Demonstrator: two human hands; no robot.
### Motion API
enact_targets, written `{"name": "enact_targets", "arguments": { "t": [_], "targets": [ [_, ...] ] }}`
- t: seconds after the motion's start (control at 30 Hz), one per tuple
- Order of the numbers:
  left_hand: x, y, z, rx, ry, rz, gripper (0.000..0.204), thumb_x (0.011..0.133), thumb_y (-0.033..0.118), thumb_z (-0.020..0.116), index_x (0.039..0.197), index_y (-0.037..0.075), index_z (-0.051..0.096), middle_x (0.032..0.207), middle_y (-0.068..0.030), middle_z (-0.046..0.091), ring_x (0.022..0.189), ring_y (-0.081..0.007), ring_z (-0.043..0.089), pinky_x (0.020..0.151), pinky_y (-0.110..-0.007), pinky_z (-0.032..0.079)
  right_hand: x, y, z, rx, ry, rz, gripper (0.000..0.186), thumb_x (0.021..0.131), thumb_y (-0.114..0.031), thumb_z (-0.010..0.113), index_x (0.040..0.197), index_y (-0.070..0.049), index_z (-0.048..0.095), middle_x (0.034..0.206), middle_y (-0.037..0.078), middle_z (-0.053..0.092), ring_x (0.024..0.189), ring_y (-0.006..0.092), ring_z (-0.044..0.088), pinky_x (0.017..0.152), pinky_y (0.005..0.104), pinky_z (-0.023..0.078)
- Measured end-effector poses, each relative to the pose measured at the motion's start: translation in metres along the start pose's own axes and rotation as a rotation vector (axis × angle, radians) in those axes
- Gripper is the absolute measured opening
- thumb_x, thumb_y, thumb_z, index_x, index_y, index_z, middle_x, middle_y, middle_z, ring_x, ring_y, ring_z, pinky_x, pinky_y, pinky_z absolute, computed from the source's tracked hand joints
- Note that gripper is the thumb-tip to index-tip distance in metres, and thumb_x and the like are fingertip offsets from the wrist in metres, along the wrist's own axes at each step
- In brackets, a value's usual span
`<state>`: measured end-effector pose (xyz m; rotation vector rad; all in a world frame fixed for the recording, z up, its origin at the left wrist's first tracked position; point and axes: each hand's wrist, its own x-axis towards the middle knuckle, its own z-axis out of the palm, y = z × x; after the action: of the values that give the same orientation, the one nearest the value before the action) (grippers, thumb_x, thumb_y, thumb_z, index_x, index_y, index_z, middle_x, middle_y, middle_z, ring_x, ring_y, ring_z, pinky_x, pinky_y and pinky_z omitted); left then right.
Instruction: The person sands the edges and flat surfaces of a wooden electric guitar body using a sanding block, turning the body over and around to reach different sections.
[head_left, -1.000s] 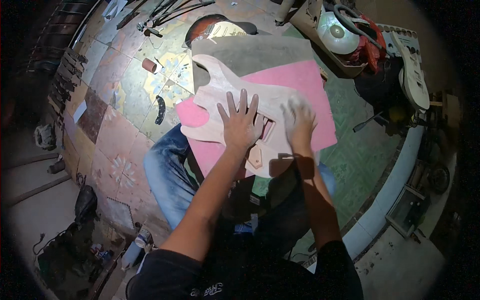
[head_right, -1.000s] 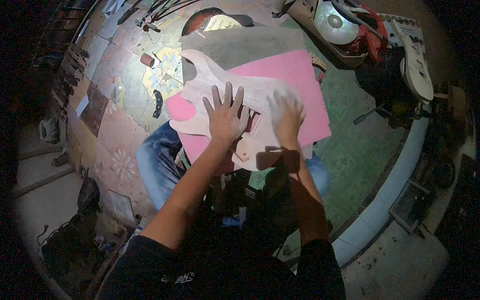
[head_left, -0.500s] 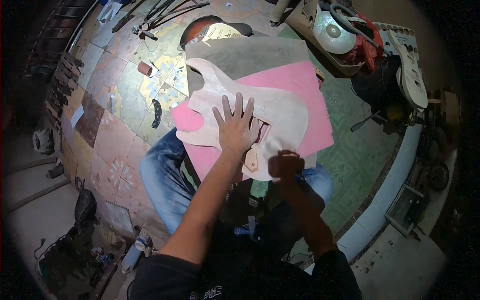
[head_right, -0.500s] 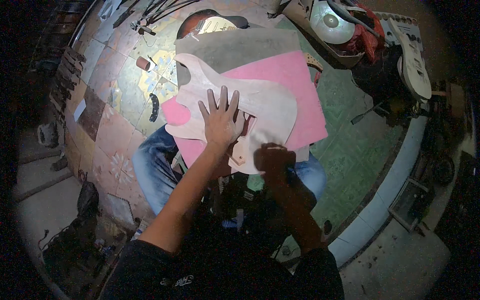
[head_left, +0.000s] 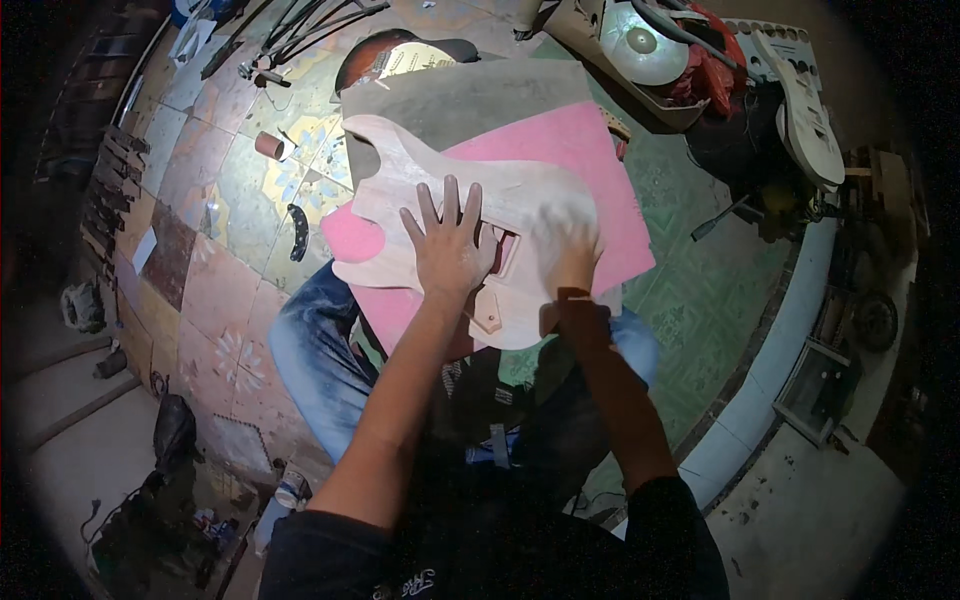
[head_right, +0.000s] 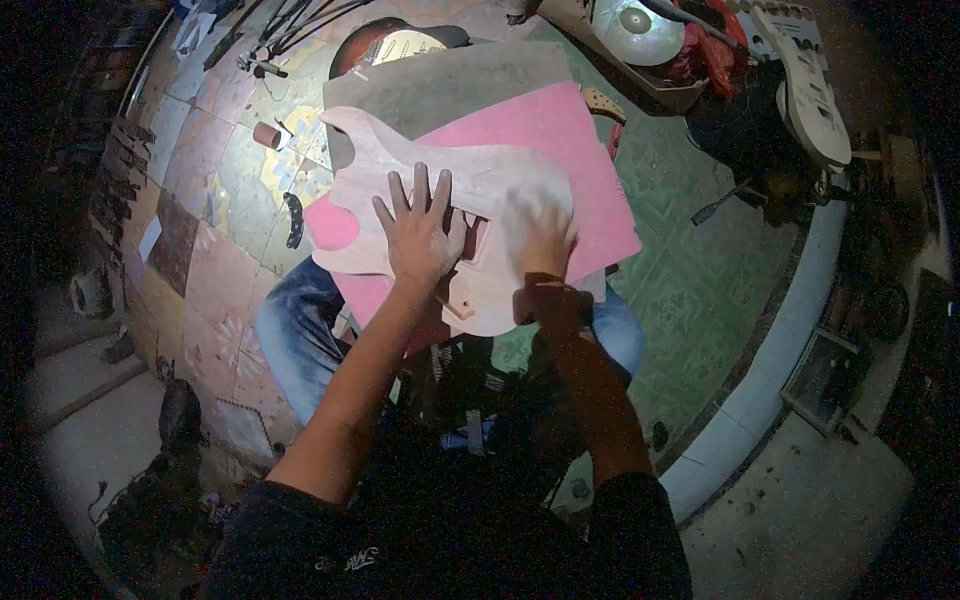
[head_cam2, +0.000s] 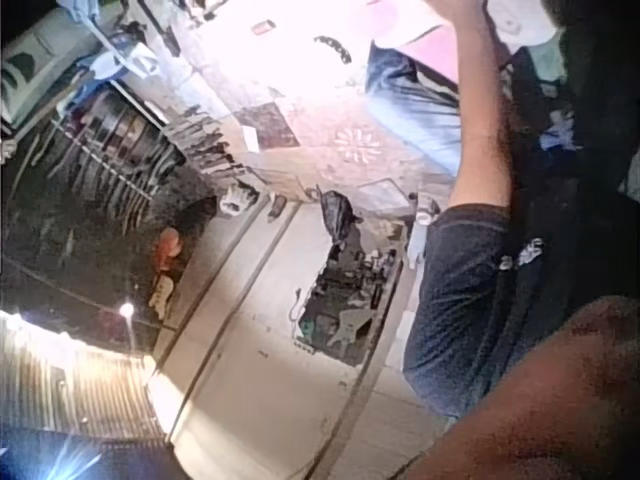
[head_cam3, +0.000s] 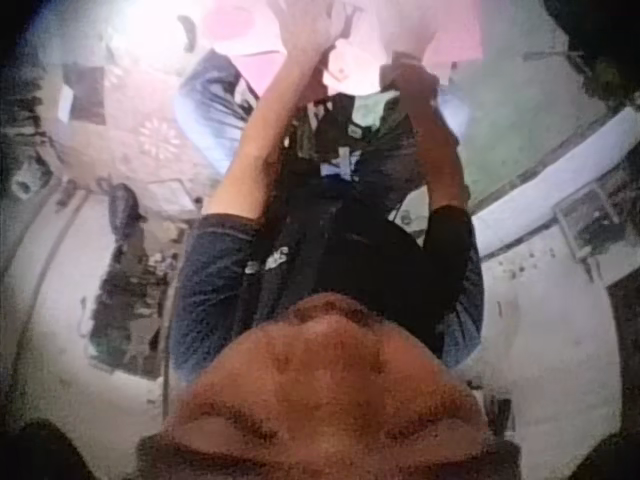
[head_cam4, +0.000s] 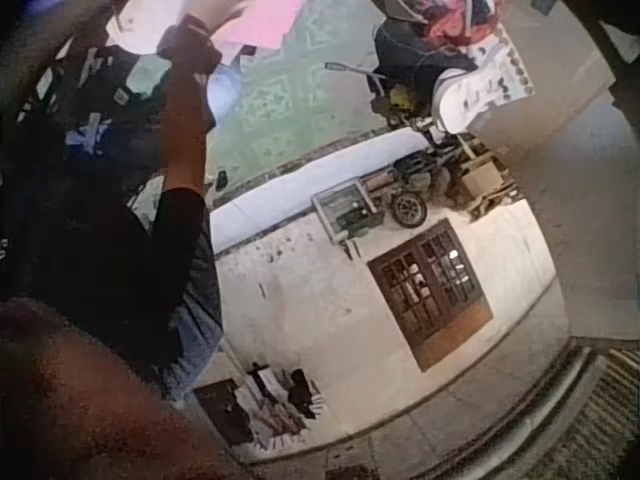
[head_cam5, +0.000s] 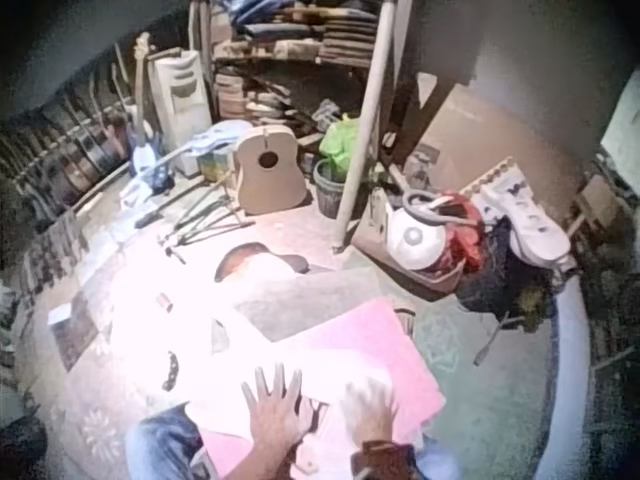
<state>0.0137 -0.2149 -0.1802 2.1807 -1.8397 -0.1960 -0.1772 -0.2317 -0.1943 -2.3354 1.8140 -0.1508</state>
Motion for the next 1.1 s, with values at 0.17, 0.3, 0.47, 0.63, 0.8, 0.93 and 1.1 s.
{"name": "enact_targets", "arguments": {
  "t": [0.17, 0.3, 0.47, 0.63, 0.8, 0.93, 1.1],
  "targets": [
    [0.009, 0.028, 0.002, -0.02, -0.035, 0.024, 0.067, 0.086, 0.041, 0.059, 0.148, 0.021, 0.046, 0.158, -0.0131, 0.034, 0.146, -0.0463, 0.022, 0.113, -0.071, 0.014, -0.04, 0.073, 0.094, 0.597, 0.072, 0.132, 0.046, 0.091, -0.04, 0.059, 0.133, -0.023, 0.06, 0.135, 0.013, 0.054, 0.121, 0.0346, 0.05, 0.098, 0.0549, 0.039],
    [-0.002, -0.007, 0.0, 0.053, -0.028, -0.018, 0.067, 0.085, 0.041, 0.06, 0.148, 0.021, 0.046, 0.158, -0.0136, 0.034, 0.146, -0.0468, 0.022, 0.113, -0.072, 0.014, 0.036, -0.004, -0.01, 0.188, 0.127, -0.02, 0.039, 0.095, -0.035, 0.056, 0.133, -0.033, 0.061, 0.133, 0.012, 0.054, 0.12, 0.0383, 0.049, 0.095, 0.0564, 0.041],
    [0.005, 0.01, 0.001, -0.005, -0.022, 0.007, 0.068, 0.084, 0.04, 0.061, 0.148, 0.021, 0.047, 0.158, -0.0142, 0.034, 0.146, -0.0479, 0.022, 0.113, -0.072, 0.014, -0.096, 0.054, 0.06, -0.436, -0.146, -0.096, 0.026, 0.09, -0.025, 0.056, 0.111, -0.013, 0.066, 0.111, 0.016, 0.057, 0.112, 0.0337, 0.052, 0.091, 0.0471, 0.042],
    [0.002, 0.004, -0.004, 0.028, -0.034, 0.015, 0.067, 0.084, 0.037, 0.062, 0.147, 0.02, 0.048, 0.157, -0.0155, 0.035, 0.145, -0.0496, 0.023, 0.112, -0.073, 0.016, -0.06, 0.057, 0.029, -0.075, -0.036, 0.03, 0.023, 0.089, -0.02, 0.058, 0.109, -0.01, 0.065, 0.107, 0.016, 0.057, 0.112, 0.0317, 0.052, 0.091, 0.0446, 0.043],
    [0.0, 0.001, 0.002, 0.053, -0.018, 0.027, 0.067, 0.084, 0.035, 0.062, 0.148, 0.019, 0.047, 0.157, -0.0164, 0.035, 0.144, -0.0511, 0.024, 0.11, -0.074, 0.017, -0.045, 0.047, 0.006, 0.07, 0.123, 0.136, 0.025, 0.089, -0.017, 0.06, 0.113, -0.007, 0.064, 0.108, 0.015, 0.059, 0.11, 0.0297, 0.054, 0.09, 0.0427, 0.044],
    [0.004, 0.014, 0.003, 0.089, -0.039, 0.029, 0.067, 0.085, 0.038, 0.06, 0.149, 0.022, 0.046, 0.158, -0.014, 0.034, 0.146, -0.0489, 0.022, 0.113, -0.072, 0.015, -0.138, 0.066, 0.045, 0.188, 0.079, 0.072, 0.028, 0.089, -0.014, 0.063, 0.116, -0.005, 0.062, 0.109, 0.014, 0.06, 0.108, 0.028, 0.055, 0.089, 0.0412, 0.045],
    [0.005, 0.006, 0.0, 0.103, -0.036, 0.048, 0.066, 0.085, 0.035, 0.06, 0.148, 0.02, 0.046, 0.157, -0.0155, 0.035, 0.145, -0.0505, 0.022, 0.112, -0.073, 0.015, -0.004, 0.057, -0.02, 0.308, 0.138, 0.226, 0.032, 0.089, -0.01, 0.065, 0.119, -0.003, 0.061, 0.109, 0.014, 0.062, 0.106, 0.026, 0.057, 0.088, 0.0393, 0.047]
  ]
}}
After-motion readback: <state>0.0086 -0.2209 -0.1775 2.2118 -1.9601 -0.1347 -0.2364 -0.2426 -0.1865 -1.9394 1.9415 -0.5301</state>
